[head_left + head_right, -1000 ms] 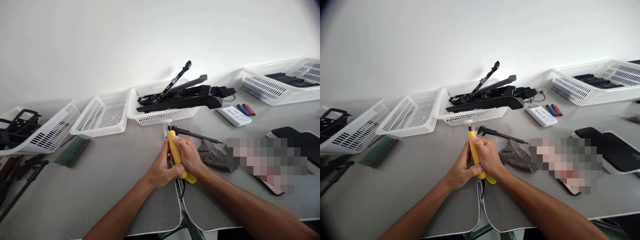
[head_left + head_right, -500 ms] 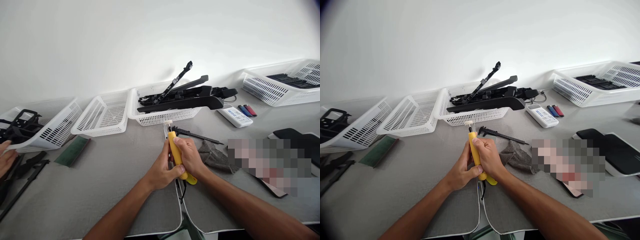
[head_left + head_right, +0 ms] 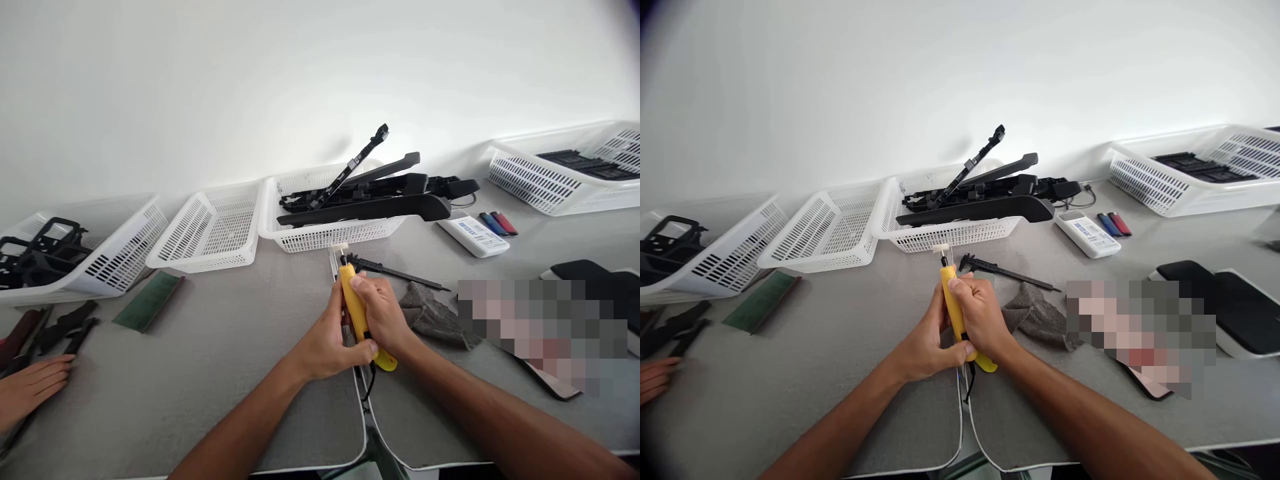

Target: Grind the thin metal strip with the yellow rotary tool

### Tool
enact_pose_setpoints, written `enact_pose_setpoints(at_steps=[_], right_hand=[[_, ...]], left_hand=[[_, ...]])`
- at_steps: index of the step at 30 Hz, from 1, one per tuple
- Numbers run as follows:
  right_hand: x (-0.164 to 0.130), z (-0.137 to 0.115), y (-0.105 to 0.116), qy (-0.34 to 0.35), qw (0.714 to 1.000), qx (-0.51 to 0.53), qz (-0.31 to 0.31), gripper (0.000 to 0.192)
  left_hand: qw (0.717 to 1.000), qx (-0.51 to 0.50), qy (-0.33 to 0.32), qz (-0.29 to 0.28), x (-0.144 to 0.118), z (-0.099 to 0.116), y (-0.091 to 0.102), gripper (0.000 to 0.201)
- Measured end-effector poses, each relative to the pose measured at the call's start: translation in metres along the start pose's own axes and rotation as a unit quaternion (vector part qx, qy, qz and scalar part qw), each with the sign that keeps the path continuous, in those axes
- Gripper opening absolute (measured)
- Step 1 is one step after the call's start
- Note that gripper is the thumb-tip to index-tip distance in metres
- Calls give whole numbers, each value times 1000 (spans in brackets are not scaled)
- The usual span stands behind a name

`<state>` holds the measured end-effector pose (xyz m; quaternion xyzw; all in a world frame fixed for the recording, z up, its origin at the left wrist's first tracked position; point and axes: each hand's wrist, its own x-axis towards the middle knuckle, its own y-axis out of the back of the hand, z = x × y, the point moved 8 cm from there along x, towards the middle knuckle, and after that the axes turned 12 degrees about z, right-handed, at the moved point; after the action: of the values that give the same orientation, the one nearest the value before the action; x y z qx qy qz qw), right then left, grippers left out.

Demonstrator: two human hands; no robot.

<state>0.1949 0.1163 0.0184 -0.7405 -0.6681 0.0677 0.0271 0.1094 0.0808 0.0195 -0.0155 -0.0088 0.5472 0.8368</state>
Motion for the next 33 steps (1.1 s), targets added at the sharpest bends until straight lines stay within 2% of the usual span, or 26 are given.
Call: enact_pose_setpoints(at_steps=[5, 11, 15, 25, 33], right_hand=[[1, 0, 1, 4, 1000, -5, 2, 50], [0, -9, -3, 20, 1000, 4, -13, 52], [0, -9, -2, 19, 1000, 5, -8, 53], [1, -2, 1, 13, 1000, -26, 1, 50], [2, -1, 3, 7, 1000, -20, 11, 49]], left_hand=[[1000, 17, -13, 1, 1, 0, 1, 101], [999, 15, -34, 24, 2, 1, 3, 73], [999, 12, -34, 29, 1, 2, 2, 65], [999, 39, -19, 18, 0, -2, 1, 104], [1000, -16, 2, -17, 0, 2, -3, 113]])
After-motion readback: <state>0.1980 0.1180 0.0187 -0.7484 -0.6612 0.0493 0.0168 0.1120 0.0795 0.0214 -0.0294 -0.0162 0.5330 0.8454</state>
